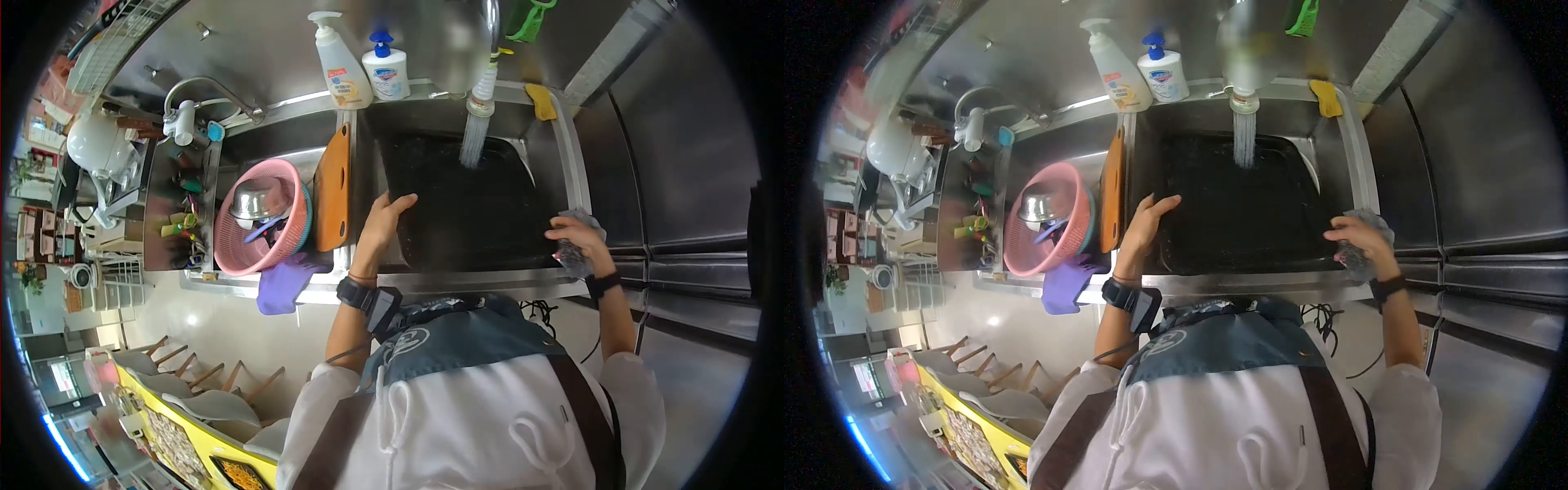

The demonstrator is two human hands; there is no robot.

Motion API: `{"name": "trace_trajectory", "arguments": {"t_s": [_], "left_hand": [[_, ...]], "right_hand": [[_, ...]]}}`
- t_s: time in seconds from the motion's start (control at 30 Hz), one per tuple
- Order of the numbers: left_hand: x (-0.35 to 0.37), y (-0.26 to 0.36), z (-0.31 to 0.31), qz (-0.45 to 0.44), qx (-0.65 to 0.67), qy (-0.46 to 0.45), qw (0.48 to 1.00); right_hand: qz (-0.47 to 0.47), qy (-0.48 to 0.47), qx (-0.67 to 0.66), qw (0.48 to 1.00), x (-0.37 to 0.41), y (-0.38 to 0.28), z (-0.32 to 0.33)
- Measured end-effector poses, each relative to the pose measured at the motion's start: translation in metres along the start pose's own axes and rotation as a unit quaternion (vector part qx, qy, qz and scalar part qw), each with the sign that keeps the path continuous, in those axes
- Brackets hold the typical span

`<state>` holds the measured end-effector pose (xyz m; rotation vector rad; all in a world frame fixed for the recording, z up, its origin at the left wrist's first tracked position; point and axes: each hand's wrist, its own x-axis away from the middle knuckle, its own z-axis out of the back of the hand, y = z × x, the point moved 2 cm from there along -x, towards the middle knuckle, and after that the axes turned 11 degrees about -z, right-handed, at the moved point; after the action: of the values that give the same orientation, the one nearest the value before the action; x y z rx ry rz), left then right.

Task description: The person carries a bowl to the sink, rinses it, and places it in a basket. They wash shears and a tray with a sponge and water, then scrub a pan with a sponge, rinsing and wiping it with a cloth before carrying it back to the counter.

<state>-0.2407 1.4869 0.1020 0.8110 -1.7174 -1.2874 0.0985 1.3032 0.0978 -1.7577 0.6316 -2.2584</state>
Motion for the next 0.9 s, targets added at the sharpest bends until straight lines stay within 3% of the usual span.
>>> {"name": "trace_trajectory", "arguments": {"t_s": [0.07,0.13,0.27,0.37,0.47,0.57,0.67,0.7,0.8,0.9], "left_hand": [[0.005,0.018,-0.001,-0.083,-0.100,0.002,0.992],[0.011,0.031,-0.005,-0.123,-0.157,0.015,0.980],[0.015,0.037,0.002,-0.146,-0.225,0.035,0.963],[-0.007,-0.002,0.026,-0.193,-0.274,0.041,0.941],[-0.028,-0.037,0.032,-0.212,-0.187,0.047,0.958],[-0.040,-0.044,0.025,-0.172,-0.142,0.017,0.975],[-0.086,-0.108,0.041,-0.049,-0.141,0.009,0.989],[-0.075,-0.080,0.023,0.027,-0.077,0.010,0.997],[-0.083,-0.079,0.004,0.108,0.052,-0.008,0.993],[-0.086,-0.073,-0.010,0.121,0.047,-0.028,0.991]], "right_hand": [[0.059,-0.078,0.112,0.989,-0.058,0.006,-0.005],[0.078,-0.092,0.132,0.984,-0.086,-0.003,-0.024],[0.139,-0.015,0.090,0.986,-0.113,-0.024,-0.041],[0.154,0.056,0.074,0.984,-0.109,-0.038,-0.036],[0.193,0.112,0.096,0.970,-0.103,-0.045,-0.022],[0.230,0.169,0.085,0.955,-0.108,-0.040,0.002],[0.266,0.188,0.087,0.941,-0.087,-0.047,0.016],[0.266,0.186,0.090,0.942,-0.080,-0.051,0.020],[0.269,0.179,0.090,0.942,-0.041,-0.065,0.025],[0.262,0.171,0.106,0.944,-0.002,-0.079,0.028]]}}
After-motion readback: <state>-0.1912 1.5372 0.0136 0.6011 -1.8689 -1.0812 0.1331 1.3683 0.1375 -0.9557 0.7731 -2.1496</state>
